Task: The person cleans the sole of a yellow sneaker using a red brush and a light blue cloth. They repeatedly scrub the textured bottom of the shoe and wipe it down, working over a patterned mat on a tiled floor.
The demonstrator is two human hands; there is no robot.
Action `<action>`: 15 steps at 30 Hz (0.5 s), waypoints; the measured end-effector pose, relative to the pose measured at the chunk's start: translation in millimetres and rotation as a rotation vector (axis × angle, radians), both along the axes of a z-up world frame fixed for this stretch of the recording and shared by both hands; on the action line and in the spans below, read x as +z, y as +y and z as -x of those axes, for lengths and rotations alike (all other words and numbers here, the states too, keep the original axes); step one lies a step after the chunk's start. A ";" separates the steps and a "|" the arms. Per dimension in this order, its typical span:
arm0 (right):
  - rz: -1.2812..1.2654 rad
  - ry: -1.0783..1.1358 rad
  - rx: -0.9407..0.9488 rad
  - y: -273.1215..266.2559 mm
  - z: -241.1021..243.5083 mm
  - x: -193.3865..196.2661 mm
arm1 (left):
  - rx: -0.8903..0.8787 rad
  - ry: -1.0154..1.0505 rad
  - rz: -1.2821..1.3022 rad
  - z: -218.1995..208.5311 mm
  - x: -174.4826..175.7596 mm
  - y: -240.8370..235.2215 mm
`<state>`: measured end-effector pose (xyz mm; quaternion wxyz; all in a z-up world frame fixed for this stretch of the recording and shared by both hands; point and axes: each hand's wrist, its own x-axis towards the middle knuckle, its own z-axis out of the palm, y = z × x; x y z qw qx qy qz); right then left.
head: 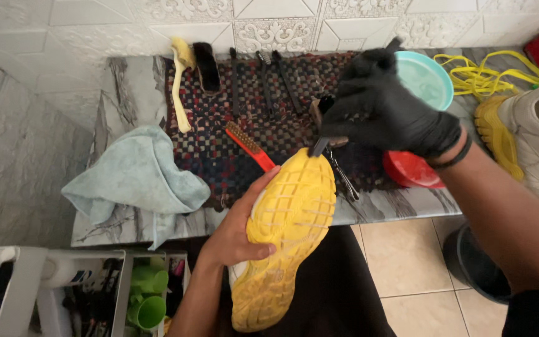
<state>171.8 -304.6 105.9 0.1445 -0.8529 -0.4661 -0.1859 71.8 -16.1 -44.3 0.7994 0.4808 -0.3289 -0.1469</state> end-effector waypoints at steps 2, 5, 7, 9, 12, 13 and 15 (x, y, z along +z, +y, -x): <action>-0.003 0.036 0.069 2.2 0.0 1.8 | 0.003 -0.003 -0.028 -4.8 -2.4 1.1; -0.010 0.107 0.175 33.1 28.3 -1.2 | -0.004 0.014 -0.025 0.8 7.2 -1.5; -0.041 0.162 0.199 10.7 5.3 -8.8 | 0.003 0.012 -0.023 -2.1 7.9 -1.6; -0.072 0.222 0.228 -0.8 -6.3 -14.1 | 0.015 0.014 -0.023 0.8 8.4 -1.0; -0.152 0.375 0.304 10.8 4.1 -5.1 | 0.020 0.008 -0.012 -1.6 12.7 -3.0; -0.126 0.304 0.275 26.1 20.2 1.7 | 0.035 -0.010 -0.037 -2.2 14.3 -3.9; -0.112 0.254 0.238 33.0 33.6 -0.4 | 0.042 -0.006 -0.070 2.4 13.1 -2.9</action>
